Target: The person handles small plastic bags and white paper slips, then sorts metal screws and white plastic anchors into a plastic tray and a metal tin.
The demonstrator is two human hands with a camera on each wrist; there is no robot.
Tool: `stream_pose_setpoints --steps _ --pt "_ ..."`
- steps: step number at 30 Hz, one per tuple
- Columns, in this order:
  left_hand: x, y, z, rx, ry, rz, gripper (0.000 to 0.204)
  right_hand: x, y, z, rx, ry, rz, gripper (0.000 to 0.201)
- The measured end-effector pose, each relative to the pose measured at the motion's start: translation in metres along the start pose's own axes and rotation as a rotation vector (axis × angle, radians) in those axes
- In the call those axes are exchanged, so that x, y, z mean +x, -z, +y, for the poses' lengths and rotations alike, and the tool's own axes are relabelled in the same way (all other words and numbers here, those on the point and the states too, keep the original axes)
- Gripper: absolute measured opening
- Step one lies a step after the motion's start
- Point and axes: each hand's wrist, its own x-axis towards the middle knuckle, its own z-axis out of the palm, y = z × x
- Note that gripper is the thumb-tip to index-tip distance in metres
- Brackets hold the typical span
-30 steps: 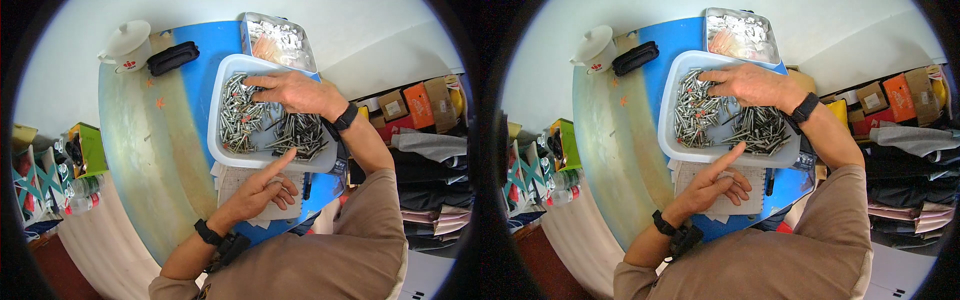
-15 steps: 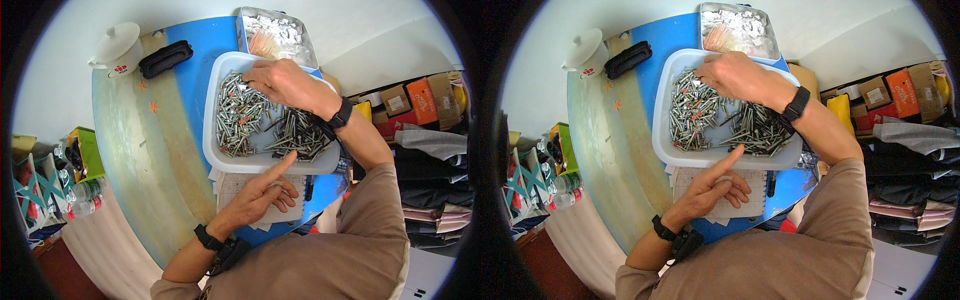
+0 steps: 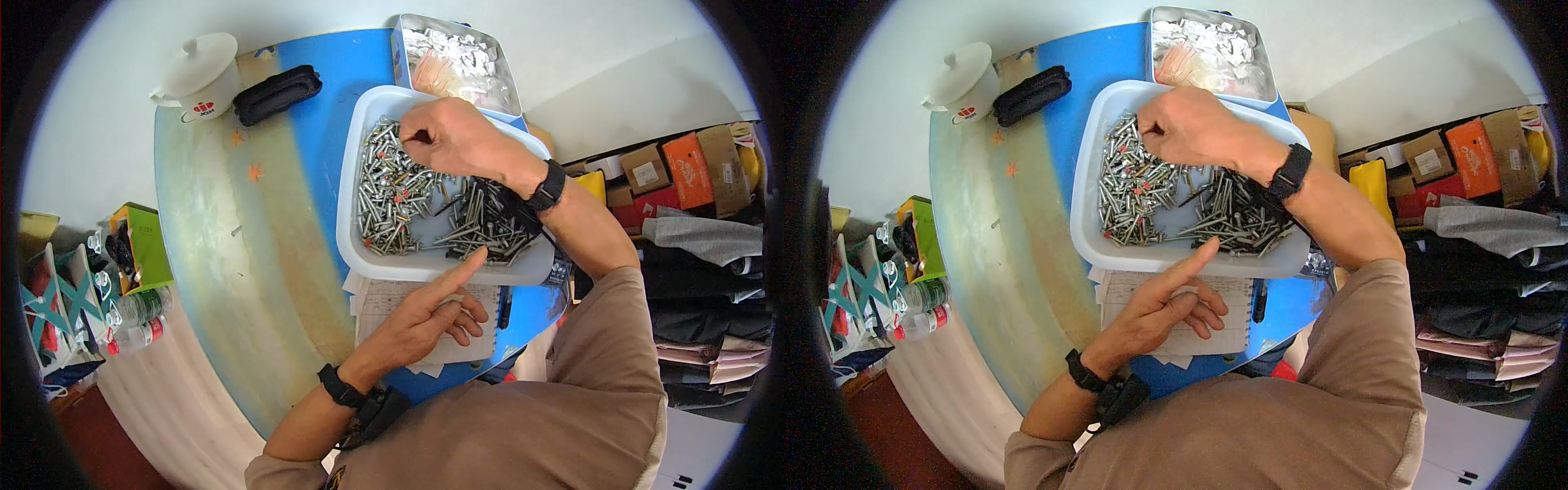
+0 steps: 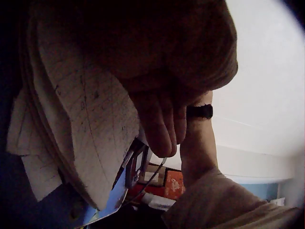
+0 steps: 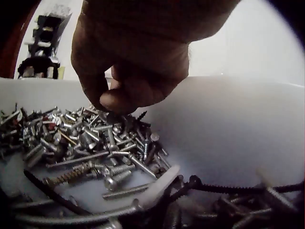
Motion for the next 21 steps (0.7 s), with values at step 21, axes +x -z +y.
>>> stream_pose_setpoints --steps 21 --pt "-0.003 -0.011 0.003 -0.271 -0.077 0.093 0.035 -0.084 0.041 -0.058 0.307 0.33 0.105 0.007"
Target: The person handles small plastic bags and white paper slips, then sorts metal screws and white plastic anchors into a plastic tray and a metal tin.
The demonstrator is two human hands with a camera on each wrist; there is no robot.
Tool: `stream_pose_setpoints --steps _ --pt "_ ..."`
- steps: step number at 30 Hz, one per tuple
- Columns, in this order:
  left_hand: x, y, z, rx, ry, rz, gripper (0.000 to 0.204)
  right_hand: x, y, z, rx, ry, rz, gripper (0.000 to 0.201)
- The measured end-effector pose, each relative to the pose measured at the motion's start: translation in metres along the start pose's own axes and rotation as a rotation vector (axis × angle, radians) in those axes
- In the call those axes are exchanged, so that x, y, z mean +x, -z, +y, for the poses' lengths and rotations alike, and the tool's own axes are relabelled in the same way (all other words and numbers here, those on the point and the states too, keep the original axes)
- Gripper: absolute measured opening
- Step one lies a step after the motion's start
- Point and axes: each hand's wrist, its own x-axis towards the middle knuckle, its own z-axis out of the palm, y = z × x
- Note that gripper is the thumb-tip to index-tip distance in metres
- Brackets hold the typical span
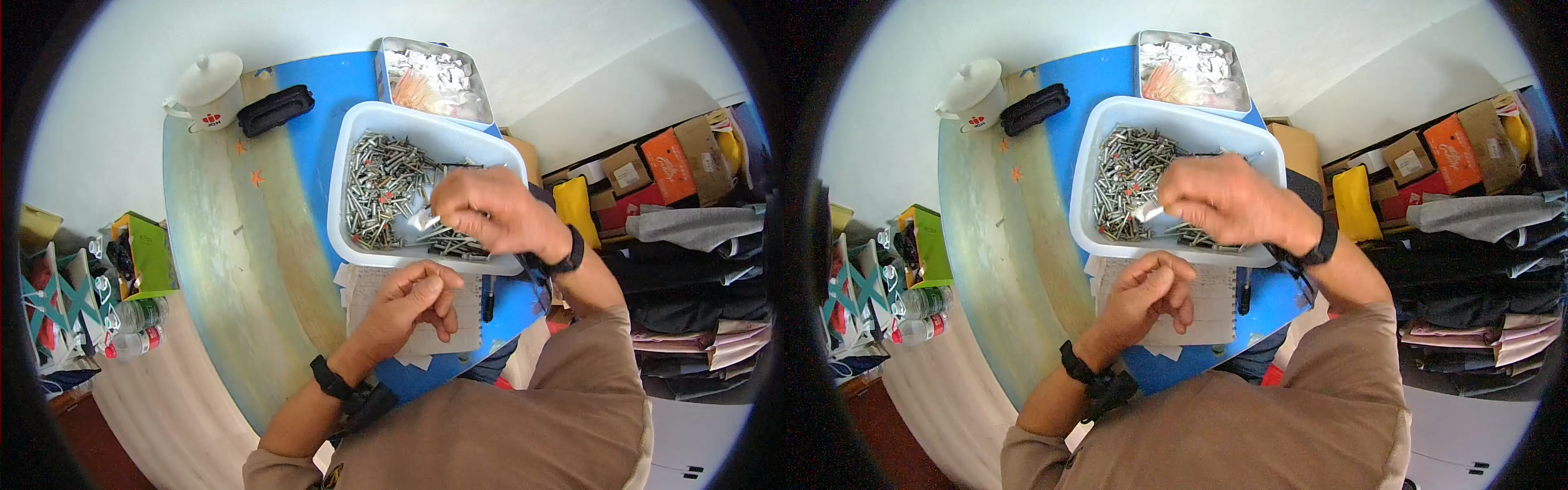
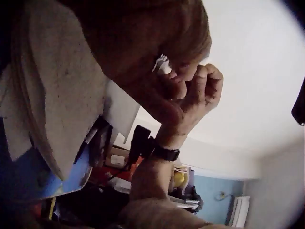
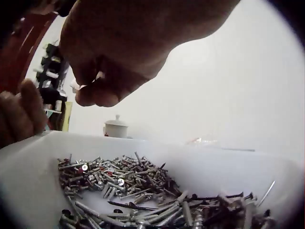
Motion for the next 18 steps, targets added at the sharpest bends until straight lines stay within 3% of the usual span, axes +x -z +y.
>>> stream_pose_setpoints --steps 1,6,9,18 --pt "0.0 0.0 0.0 0.0 -0.001 -0.005 0.035 -0.006 0.0 -0.012 -0.213 0.066 -0.022 0.012" --pt "-0.002 0.0 -0.005 -0.191 -0.009 -0.013 0.048 -0.042 -0.011 -0.042 -0.539 0.222 -0.124 0.024" --pt "-0.002 -0.002 -0.009 -0.214 -0.004 -0.019 0.054 -0.054 -0.011 -0.052 -0.57 0.183 -0.128 0.023" --pt "-0.001 -0.011 -0.011 0.023 -0.003 0.039 0.03 -0.058 -0.021 -0.069 -0.609 0.215 -0.16 0.023"
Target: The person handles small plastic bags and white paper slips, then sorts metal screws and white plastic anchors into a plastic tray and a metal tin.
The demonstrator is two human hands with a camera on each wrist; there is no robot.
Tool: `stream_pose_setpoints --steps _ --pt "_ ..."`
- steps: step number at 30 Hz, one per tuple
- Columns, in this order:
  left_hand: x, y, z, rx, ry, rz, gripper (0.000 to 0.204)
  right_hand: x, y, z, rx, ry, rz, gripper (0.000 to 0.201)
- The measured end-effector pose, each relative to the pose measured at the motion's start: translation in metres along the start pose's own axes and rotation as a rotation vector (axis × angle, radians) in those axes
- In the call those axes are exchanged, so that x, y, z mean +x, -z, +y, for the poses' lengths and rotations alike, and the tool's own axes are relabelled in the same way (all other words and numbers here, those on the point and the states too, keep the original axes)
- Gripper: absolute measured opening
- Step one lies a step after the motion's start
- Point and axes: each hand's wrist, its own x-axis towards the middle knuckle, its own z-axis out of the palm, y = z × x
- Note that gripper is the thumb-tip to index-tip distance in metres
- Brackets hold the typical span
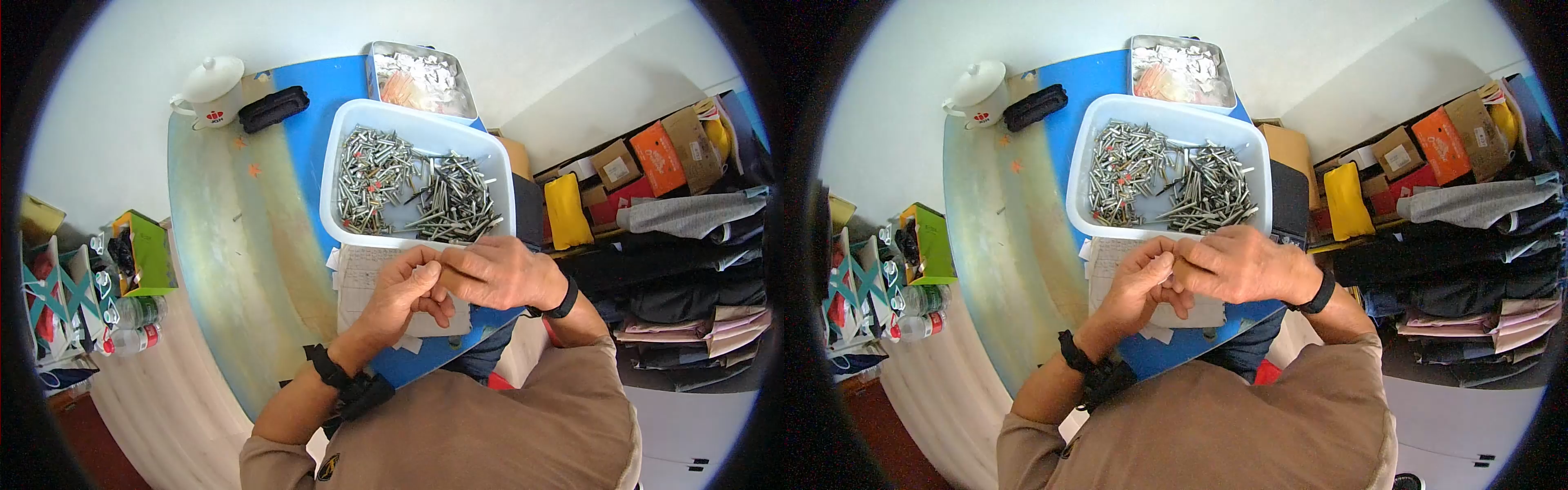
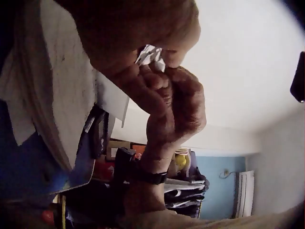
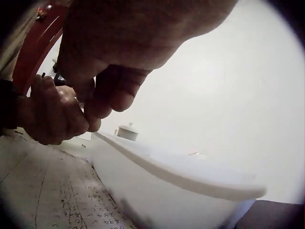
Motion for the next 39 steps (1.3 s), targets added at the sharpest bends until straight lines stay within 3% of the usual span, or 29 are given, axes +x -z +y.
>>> stream_pose_setpoints --steps 4,6,7,10,12,13,15,19,21,25,28,30,34,36,37,39 --pt "0.001 0.0 -0.003 0.005 0.04 0.032 0.026 0.004 -0.003 0.002 0.067 0.005 -0.04 0.025" --pt "0.001 -0.001 -0.006 0.098 0.036 0.052 0.022 0.011 0.001 0.018 0.37 -0.06 -0.051 0.027" --pt "0.003 -0.001 -0.009 0.098 0.036 0.053 0.022 0.016 0.003 0.027 0.37 -0.061 -0.051 0.027" --pt "0.005 0.001 -0.016 0.213 -0.026 0.037 0.02 0.04 0.003 0.062 0.354 -0.155 -0.055 0.034" --pt "0.005 0.004 -0.02 0.444 -0.196 0.053 0.023 0.062 -0.008 0.085 0.377 -0.345 -0.152 0.044" --pt "0.004 0.002 -0.016 0.446 -0.197 0.057 0.023 0.07 -0.016 0.096 0.379 -0.341 -0.15 0.044" --pt "0.0 -0.002 -0.007 0.762 -0.285 0.116 0.033 0.08 -0.036 0.114 0.316 -0.291 -0.278 0.051" --pt "0.004 0.011 -0.005 0.864 -0.267 0.2 0.045 0.09 -0.057 0.129 0.241 -0.106 -0.379 0.058" --pt "0.005 0.016 -0.009 1.112 -0.448 0.212 0.058 0.086 -0.058 0.136 0.254 -0.14 -0.407 0.058" --pt "0.006 0.016 -0.008 1.108 -0.451 0.216 0.064 0.072 -0.06 0.156 0.094 -0.056 -0.318 0.046" --pt "0.006 0.018 -0.007 1.114 -0.419 0.202 0.06 0.063 -0.06 0.163 0.028 -0.1 -0.309 0.046" --pt "0.007 0.017 -0.007 1.097 -0.415 0.205 0.057 0.061 -0.058 0.162 -0.013 -0.143 -0.298 0.035" --pt "0.006 0.016 -0.006 1.069 -0.395 0.201 0.054 0.063 -0.056 0.154 -0.004 -0.202 -0.269 0.038" --pt "0.005 0.017 -0.006 1.066 -0.379 0.199 0.052 0.067 -0.049 0.149 0.319 -0.223 -0.253 0.041" --pt "0.005 0.017 -0.005 1.067 -0.375 0.199 0.052 0.07 -0.048 0.143 0.322 -0.225 -0.252 0.041" --pt "0.006 0.016 -0.006 1.06 -0.356 0.209 0.054 0.078 -0.052 0.127 0.381 -0.056 -0.274 0.045"
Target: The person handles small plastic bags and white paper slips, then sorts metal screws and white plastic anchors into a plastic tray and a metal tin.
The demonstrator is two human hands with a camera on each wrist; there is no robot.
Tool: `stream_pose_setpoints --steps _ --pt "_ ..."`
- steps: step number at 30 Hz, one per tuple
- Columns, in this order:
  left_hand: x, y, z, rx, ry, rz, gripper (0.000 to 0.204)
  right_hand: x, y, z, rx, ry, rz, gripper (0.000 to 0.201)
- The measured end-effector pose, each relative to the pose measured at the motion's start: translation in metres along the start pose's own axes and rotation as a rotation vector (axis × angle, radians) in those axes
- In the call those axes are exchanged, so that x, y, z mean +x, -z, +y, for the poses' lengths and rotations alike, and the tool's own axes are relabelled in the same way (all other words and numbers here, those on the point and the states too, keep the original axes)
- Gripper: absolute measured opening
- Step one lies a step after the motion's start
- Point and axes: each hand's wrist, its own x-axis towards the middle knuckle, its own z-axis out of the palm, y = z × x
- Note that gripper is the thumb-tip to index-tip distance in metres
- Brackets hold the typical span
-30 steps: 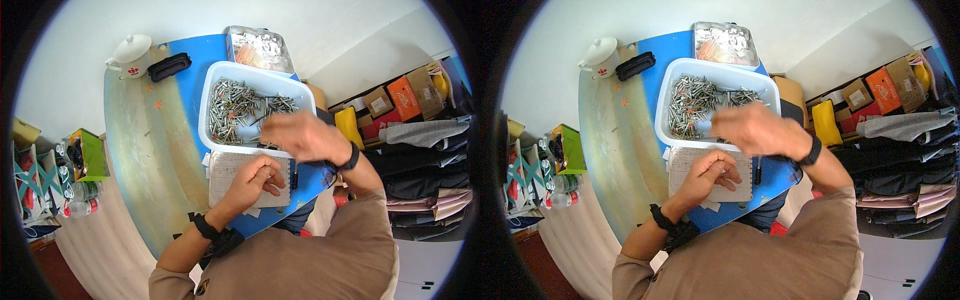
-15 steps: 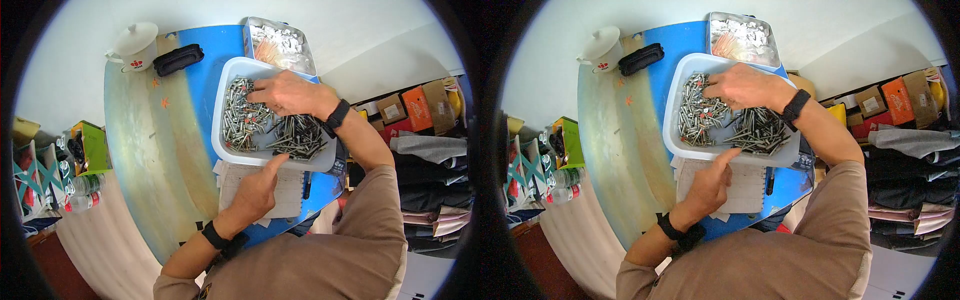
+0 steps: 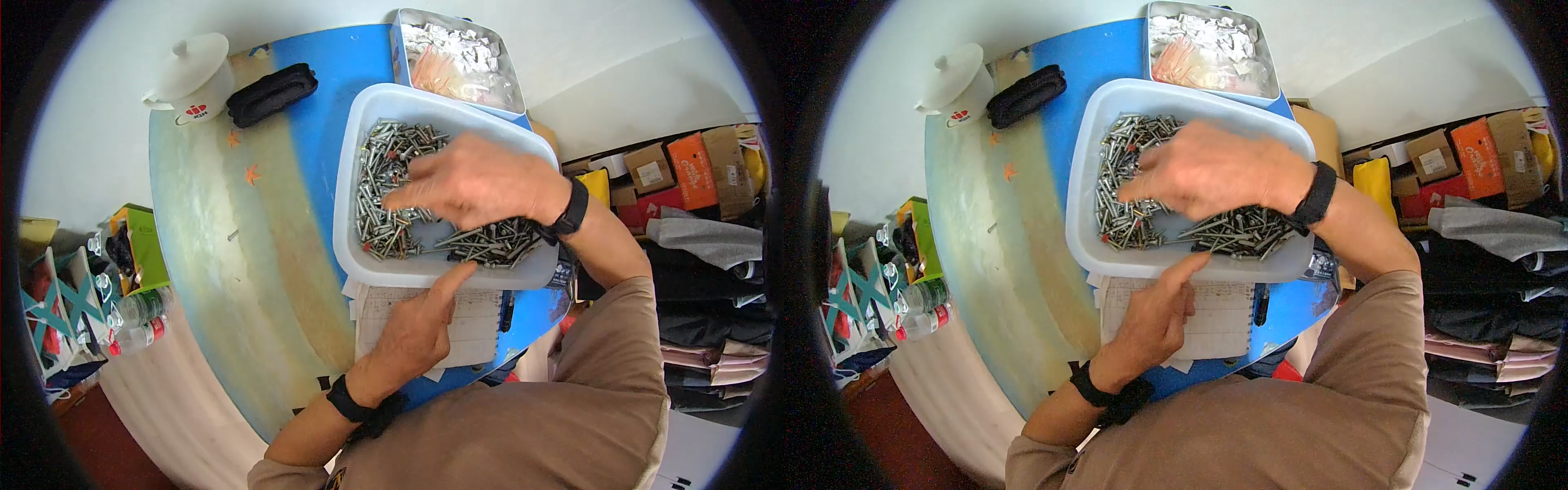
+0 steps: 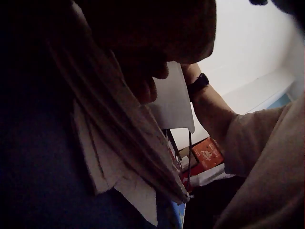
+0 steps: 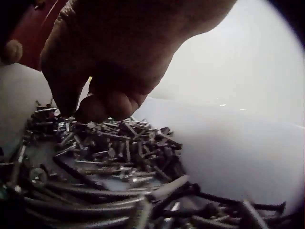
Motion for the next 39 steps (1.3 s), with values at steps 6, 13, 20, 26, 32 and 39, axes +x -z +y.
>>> stream_pose_setpoints --steps 6,13,20,26,32,39 --pt "0.0 0.002 0.003 -0.027 0.009 0.0 0.06 0.005 -0.009 0.017 -0.178 0.002 -0.074 0.039" --pt "0.0 0.002 0.002 0.004 0.011 0.002 0.062 0.0 0.001 0.03 -0.314 -0.133 0.036 0.035" --pt "-0.001 -0.001 -0.001 -0.002 0.007 0.012 0.063 0.006 -0.01 -0.002 -0.073 0.056 -0.048 0.036" --pt "0.0 0.001 -0.001 0.012 -0.026 0.028 0.063 -0.007 -0.005 0.03 -0.198 -0.185 -0.008 0.042" --pt "0.0 0.0 -0.001 0.017 -0.009 0.025 0.062 -0.005 -0.008 0.02 -0.177 -0.096 0.116 0.027" --pt "0.0 0.0 -0.001 0.009 -0.022 0.035 0.062 -0.002 -0.018 0.016 -0.307 -0.135 -0.002 0.02"
